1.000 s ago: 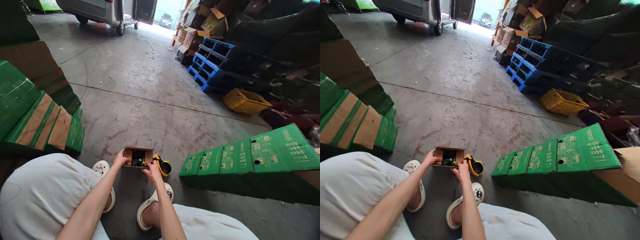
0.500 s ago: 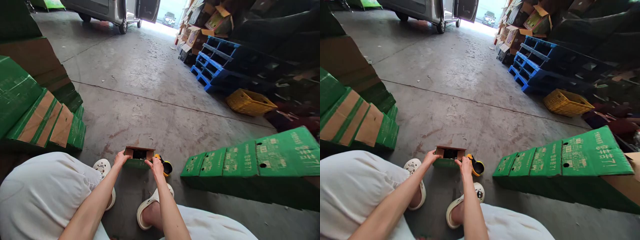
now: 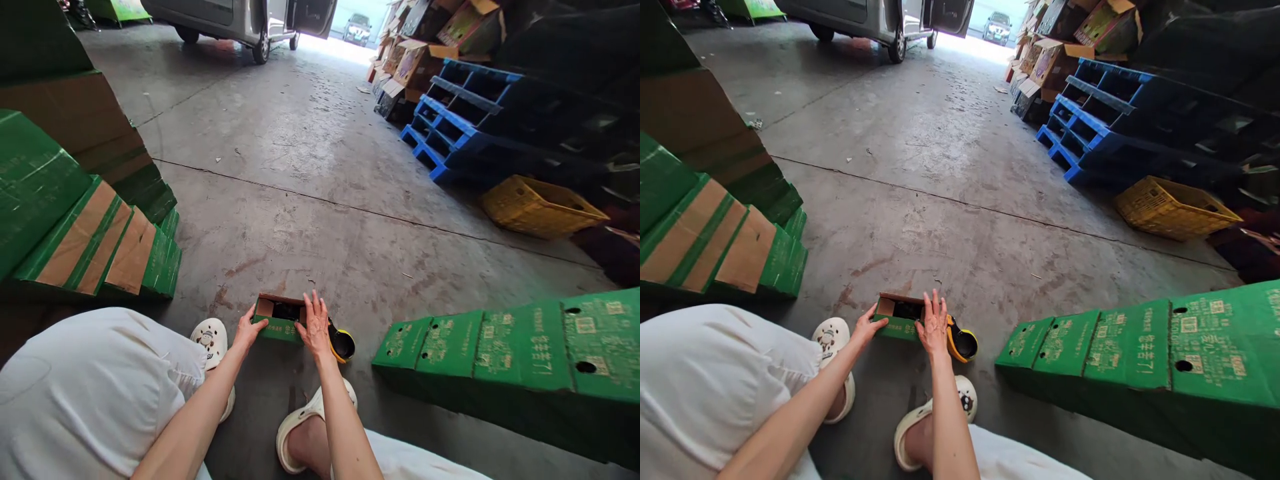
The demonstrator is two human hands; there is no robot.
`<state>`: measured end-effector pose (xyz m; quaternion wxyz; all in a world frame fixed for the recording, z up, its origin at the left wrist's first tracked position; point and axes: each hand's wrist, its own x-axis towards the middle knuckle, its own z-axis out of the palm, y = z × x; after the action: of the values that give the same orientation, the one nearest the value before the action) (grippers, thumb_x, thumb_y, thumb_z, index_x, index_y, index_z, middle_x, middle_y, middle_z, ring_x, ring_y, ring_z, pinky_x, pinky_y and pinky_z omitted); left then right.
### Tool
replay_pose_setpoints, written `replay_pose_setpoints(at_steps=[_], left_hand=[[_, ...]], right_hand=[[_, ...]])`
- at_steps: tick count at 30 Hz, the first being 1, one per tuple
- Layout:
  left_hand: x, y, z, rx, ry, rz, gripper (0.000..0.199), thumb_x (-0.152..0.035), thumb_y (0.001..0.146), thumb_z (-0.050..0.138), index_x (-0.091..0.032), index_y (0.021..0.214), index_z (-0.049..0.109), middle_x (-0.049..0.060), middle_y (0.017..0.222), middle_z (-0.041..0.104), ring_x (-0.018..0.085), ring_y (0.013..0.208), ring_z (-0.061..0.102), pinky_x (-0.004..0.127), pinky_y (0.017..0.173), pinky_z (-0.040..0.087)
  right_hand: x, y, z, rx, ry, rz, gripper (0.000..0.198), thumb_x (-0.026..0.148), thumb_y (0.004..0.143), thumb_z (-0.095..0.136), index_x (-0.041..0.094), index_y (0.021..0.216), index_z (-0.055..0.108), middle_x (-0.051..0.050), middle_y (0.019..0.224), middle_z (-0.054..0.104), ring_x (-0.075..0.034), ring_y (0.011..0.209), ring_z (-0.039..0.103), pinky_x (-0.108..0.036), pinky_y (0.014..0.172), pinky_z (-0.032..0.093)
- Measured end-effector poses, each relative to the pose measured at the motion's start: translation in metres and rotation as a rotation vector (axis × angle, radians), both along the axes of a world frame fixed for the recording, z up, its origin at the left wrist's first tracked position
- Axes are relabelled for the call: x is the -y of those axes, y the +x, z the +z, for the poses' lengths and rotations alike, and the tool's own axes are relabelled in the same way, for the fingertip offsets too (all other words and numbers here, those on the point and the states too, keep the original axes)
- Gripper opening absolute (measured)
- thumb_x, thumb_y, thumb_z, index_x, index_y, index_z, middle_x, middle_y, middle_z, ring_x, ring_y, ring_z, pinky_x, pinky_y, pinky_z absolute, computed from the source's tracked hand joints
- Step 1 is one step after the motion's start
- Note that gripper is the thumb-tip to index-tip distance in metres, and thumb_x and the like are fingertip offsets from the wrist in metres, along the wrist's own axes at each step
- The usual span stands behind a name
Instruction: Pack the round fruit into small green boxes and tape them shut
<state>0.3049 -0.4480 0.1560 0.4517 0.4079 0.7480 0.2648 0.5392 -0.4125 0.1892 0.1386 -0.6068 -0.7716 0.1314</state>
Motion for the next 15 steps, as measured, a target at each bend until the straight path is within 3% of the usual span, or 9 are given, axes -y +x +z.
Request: replay_pose_setpoints(at_steps=[3,5,7,10,13,15], left_hand=[[0.0,0.001,-0.002,0.015,0.005,0.036,0.083,-0.032,0.082,0.085,-0.025,0.158,0.05,0.008,0.135,0.074,0.026,0.125,0.07,0.034,0.104,0.057],[0.002,0.0,-0.005,0.024,0.018,0.035,0.082,-0.033,0.083,0.084,-0.026,0.157,0.051,0.008,0.134,0.074,0.025,0.124,0.07,0.034,0.104,0.056],[0.005,0.0,-0.007,0.05,0.041,0.019,0.076,-0.031,0.087,0.078,-0.024,0.157,0.05,0.008,0.136,0.073,0.024,0.125,0.07,0.032,0.105,0.055],[0.007,0.003,-0.004,-0.003,0.055,0.006,0.078,-0.026,0.092,0.068,-0.019,0.164,0.038,0.013,0.146,0.066,0.024,0.134,0.063,0.033,0.111,0.05],[0.008,0.01,0.006,-0.236,0.083,-0.016,0.091,-0.024,0.092,0.064,-0.022,0.17,0.017,0.017,0.163,0.047,0.028,0.151,0.046,0.043,0.121,0.041],[0.009,0.018,0.015,-0.429,0.149,-0.149,0.091,-0.017,0.091,0.061,-0.028,0.17,0.018,0.014,0.173,0.029,0.029,0.161,0.027,0.05,0.128,0.029]], right_hand=[[-0.001,-0.005,0.001,-0.049,-0.029,0.065,0.054,0.021,0.092,0.061,0.022,0.147,0.059,-0.012,0.149,0.062,-0.029,0.145,0.047,-0.05,0.127,0.028],[0.005,-0.008,-0.004,-0.08,-0.087,0.029,0.036,0.023,0.097,0.057,0.021,0.131,0.07,-0.012,0.136,0.071,-0.028,0.137,0.056,-0.05,0.124,0.033],[0.017,-0.012,-0.011,-0.056,-0.128,-0.022,0.035,0.024,0.101,0.052,0.022,0.13,0.071,-0.012,0.142,0.069,-0.029,0.142,0.054,-0.056,0.124,0.031],[0.036,-0.019,-0.017,0.043,-0.143,-0.057,0.044,0.022,0.104,0.047,0.028,0.145,0.063,-0.009,0.155,0.059,-0.029,0.151,0.044,-0.066,0.126,0.018],[0.044,-0.022,-0.016,0.115,-0.167,-0.041,0.048,0.022,0.105,0.046,0.03,0.151,0.058,-0.008,0.159,0.055,-0.028,0.153,0.042,-0.065,0.126,0.018],[0.045,-0.023,-0.013,0.133,-0.167,-0.038,0.049,0.023,0.106,0.045,0.029,0.152,0.057,-0.008,0.159,0.054,-0.028,0.154,0.042,-0.063,0.127,0.021]])
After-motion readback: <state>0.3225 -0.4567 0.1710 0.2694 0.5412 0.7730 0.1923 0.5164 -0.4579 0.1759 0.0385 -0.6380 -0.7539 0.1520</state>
